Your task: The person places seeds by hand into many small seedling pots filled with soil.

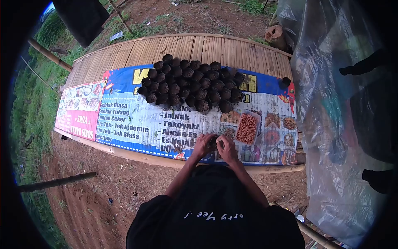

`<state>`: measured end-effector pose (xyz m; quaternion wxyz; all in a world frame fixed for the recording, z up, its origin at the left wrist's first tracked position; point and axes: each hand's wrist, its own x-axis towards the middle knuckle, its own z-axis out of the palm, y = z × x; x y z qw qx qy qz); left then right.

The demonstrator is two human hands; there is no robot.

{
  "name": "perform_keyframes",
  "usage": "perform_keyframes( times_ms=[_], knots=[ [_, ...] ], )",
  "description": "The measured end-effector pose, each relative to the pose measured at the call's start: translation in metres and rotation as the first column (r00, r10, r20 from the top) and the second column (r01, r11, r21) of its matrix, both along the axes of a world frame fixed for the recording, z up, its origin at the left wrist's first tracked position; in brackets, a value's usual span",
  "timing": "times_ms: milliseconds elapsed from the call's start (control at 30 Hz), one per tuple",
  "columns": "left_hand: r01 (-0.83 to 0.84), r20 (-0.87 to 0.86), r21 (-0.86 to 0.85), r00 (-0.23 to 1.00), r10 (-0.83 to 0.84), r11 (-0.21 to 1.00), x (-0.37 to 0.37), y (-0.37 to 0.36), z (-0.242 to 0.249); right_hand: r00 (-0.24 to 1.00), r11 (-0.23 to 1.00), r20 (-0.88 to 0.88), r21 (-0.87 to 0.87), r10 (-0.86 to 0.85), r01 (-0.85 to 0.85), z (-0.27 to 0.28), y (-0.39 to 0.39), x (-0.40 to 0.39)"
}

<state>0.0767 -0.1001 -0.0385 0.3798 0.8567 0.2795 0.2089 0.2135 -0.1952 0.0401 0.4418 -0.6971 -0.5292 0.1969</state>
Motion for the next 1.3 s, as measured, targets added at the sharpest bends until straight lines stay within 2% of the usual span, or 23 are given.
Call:
perform_keyframes(
  times_ms=[100,167,200,300,367,467,600,667,800,1000,1100,1167,1300],
  knots=[
    [-0.04,0.009,-0.001,0.999,0.04,0.999,0.002,-0.002,0.006,0.999,0.997,-0.052,-0.072,0.006,-0.01,0.002,0.003,0.0],
    [-0.052,-0.003,0.011,0.999,0.052,0.999,0.001,-0.004,0.01,0.995,0.997,0.083,0.058,-0.054,0.049,-0.004,0.002,-0.001],
    [-0.06,-0.014,0.024,0.998,0.06,0.998,0.002,-0.004,0.011,0.995,0.997,0.086,0.059,-0.055,0.05,-0.005,0.0,-0.001],
    [-0.063,-0.009,0.064,0.998,0.064,0.996,0.002,-0.005,0.014,0.999,1.0,0.039,0.028,-0.014,0.013,-0.002,0.0,0.0],
    [-0.067,-0.016,0.059,0.998,0.068,0.996,0.002,-0.006,0.015,0.998,0.999,-0.056,-0.017,-0.041,0.04,0.008,0.003,0.001],
    [-0.079,-0.041,0.063,0.996,0.082,0.995,0.002,-0.007,0.013,0.999,0.998,0.019,0.048,-0.044,0.043,-0.009,0.001,0.0],
    [-0.078,-0.047,0.035,0.996,0.08,0.996,0.003,-0.005,0.014,1.0,0.999,-0.025,-0.041,-0.007,0.006,0.002,0.002,0.001],
    [-0.082,-0.048,0.048,0.995,0.084,0.995,0.003,-0.005,0.013,0.998,0.997,0.024,0.034,-0.064,0.063,-0.004,0.002,0.0],
    [-0.066,-0.062,0.042,0.996,0.068,0.997,0.002,-0.004,0.012,0.999,1.0,-0.051,-0.009,-0.001,0.0,-0.001,0.0,0.001],
    [-0.086,-0.059,0.051,0.994,0.089,0.995,0.002,-0.006,0.012,0.997,0.996,-0.008,0.036,-0.077,0.078,-0.003,0.003,0.002],
    [-0.069,-0.05,0.068,0.996,0.073,0.995,0.001,-0.005,0.013,0.999,0.998,0.024,0.06,0.022,-0.023,-0.003,0.002,0.002],
    [-0.071,-0.052,0.054,0.996,0.074,0.996,0.0,-0.006,0.015,0.999,1.0,-0.053,-0.015,0.007,-0.008,0.01,0.002,0.001],
    [-0.072,-0.052,0.043,0.996,0.074,0.996,0.002,-0.005,0.014,0.998,0.999,-0.036,-0.013,-0.046,0.045,0.0,0.005,0.0]
  ],
)
